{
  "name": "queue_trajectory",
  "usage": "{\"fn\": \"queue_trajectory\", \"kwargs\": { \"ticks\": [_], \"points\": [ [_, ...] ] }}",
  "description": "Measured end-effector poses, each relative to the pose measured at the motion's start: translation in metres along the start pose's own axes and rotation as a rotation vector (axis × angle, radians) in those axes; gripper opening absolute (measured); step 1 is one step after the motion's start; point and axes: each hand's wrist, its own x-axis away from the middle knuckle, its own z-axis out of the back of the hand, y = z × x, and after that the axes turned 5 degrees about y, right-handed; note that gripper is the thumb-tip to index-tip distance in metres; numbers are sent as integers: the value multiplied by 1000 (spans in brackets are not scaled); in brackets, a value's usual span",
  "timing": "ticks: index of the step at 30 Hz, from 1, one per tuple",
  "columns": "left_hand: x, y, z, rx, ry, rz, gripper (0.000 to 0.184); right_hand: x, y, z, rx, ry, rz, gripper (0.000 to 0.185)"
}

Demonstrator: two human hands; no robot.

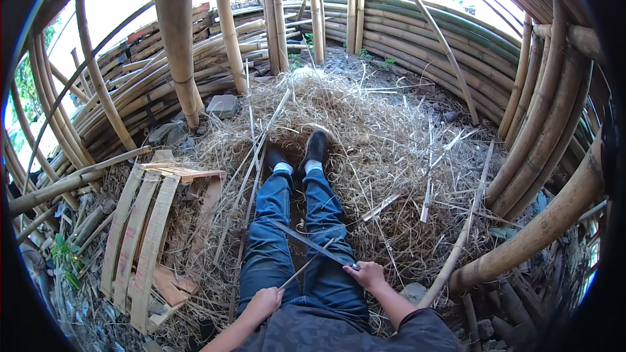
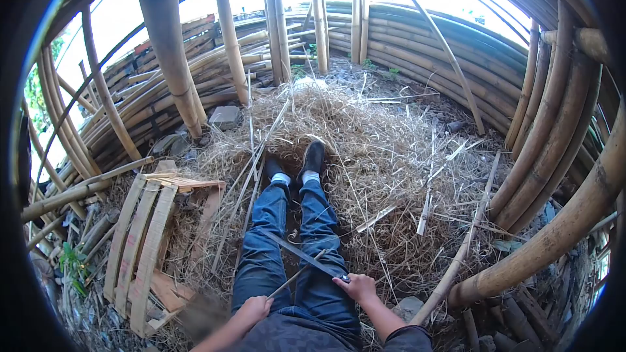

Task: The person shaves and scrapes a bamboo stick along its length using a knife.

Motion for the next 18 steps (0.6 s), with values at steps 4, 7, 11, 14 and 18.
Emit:
{"fn": "queue_trajectory", "kwargs": {
  "ticks": [4, 7, 11, 14, 18],
  "points": [
    [4, 7, 8, 55, 1, -17, 44, -6, -7, -5, -28, -19, -117, 73],
    [3, -2, 1, 48, 28, -86, 43, -13, -9, -4, -22, 3, -94, 74],
    [5, 1, 3, 40, -3, -21, 43, -15, -6, 11, 76, -44, 71, 69],
    [6, 1, 2, 71, 9, -59, 43, -28, 14, 7, 57, -44, -79, 70],
    [5, 1, 2, 71, 40, -62, 43, -26, 36, -1, 41, -2, -117, 74]
  ]
}}
